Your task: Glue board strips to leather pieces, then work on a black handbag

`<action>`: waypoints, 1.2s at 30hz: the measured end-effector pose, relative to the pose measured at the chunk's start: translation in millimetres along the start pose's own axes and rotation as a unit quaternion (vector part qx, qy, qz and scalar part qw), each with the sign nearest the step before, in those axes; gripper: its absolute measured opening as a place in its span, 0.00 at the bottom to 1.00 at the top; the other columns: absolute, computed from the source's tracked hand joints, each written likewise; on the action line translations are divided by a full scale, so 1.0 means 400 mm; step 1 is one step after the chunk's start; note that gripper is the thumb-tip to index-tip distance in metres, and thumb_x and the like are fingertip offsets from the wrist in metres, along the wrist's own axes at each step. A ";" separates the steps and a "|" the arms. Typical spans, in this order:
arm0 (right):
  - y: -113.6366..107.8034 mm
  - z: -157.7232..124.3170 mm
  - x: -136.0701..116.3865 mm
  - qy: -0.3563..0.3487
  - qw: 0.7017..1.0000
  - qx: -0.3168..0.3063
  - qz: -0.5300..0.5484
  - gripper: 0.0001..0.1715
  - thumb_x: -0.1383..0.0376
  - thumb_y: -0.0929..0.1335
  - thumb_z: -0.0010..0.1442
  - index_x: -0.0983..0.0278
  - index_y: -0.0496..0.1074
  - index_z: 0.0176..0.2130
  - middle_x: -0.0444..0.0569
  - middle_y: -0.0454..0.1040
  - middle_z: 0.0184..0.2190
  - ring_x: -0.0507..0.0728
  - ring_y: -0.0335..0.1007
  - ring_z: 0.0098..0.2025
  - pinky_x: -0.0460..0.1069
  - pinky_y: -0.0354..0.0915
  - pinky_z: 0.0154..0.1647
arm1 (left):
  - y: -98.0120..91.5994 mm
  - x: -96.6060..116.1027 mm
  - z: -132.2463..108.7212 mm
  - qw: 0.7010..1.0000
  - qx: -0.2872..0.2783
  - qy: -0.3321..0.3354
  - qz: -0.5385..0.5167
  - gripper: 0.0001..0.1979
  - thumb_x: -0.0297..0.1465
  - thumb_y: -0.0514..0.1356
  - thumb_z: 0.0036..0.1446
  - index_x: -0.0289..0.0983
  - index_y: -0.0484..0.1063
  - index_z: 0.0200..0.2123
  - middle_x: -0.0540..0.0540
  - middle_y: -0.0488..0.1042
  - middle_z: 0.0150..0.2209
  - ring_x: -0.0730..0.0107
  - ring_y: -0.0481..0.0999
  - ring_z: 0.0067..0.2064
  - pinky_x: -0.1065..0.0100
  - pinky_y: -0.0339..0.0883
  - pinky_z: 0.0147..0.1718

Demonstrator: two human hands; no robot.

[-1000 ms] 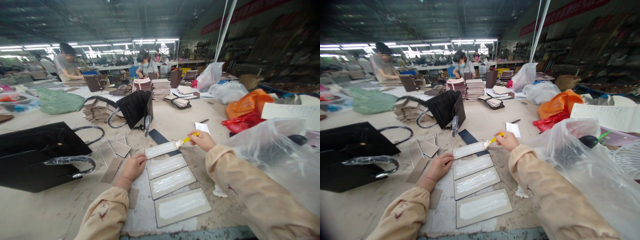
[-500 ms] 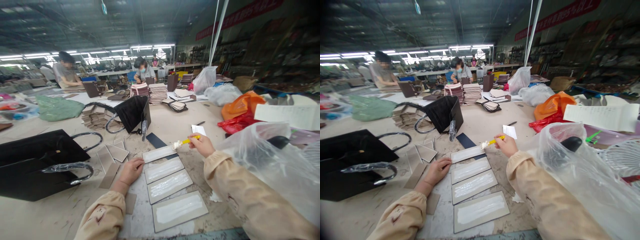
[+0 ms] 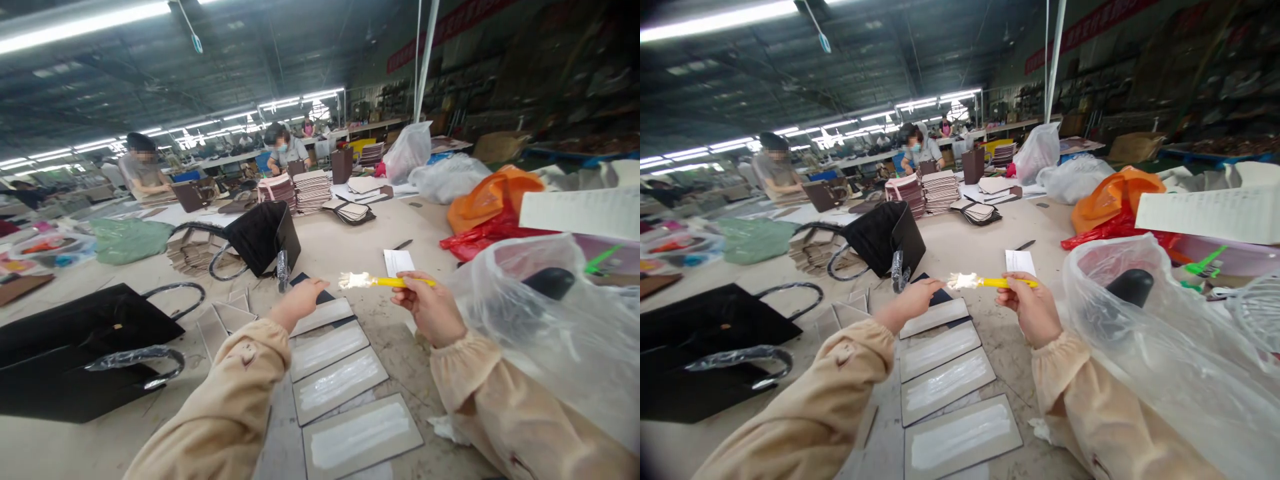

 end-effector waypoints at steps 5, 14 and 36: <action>-0.011 0.003 0.001 0.005 1.000 -0.010 0.005 0.11 0.63 0.69 0.50 0.65 0.71 0.36 0.44 0.73 0.21 0.48 0.68 0.21 0.44 0.70 0.26 | 0.040 -0.054 0.109 0.992 -0.105 0.008 0.064 0.26 0.17 0.56 0.45 0.39 0.70 0.49 0.40 0.72 0.48 0.54 0.66 0.54 0.55 0.58 0.54; -0.008 -0.002 0.008 0.031 0.999 -0.025 0.008 0.14 0.63 0.70 0.47 0.66 0.71 0.35 0.44 0.73 0.21 0.48 0.67 0.20 0.44 0.69 0.24 | 0.028 -0.108 0.149 0.978 -0.187 -0.005 0.094 0.20 0.28 0.66 0.37 0.40 0.75 0.39 0.42 0.72 0.43 0.58 0.72 0.44 0.66 0.66 0.41; -0.016 0.003 0.030 0.024 1.000 -0.019 -0.006 0.14 0.62 0.70 0.49 0.65 0.71 0.36 0.43 0.72 0.21 0.48 0.67 0.20 0.44 0.69 0.24 | -0.052 -0.127 0.117 0.991 -0.005 -0.104 0.086 0.13 0.32 0.51 0.58 0.40 0.74 0.42 0.44 0.76 0.41 0.64 0.74 0.43 0.69 0.65 0.41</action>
Point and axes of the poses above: each hand's wrist, its own z-axis towards the middle knuckle, its own y-axis out of the palm, x = y × z, the point moved 4 cm from there along z, towards the middle knuckle
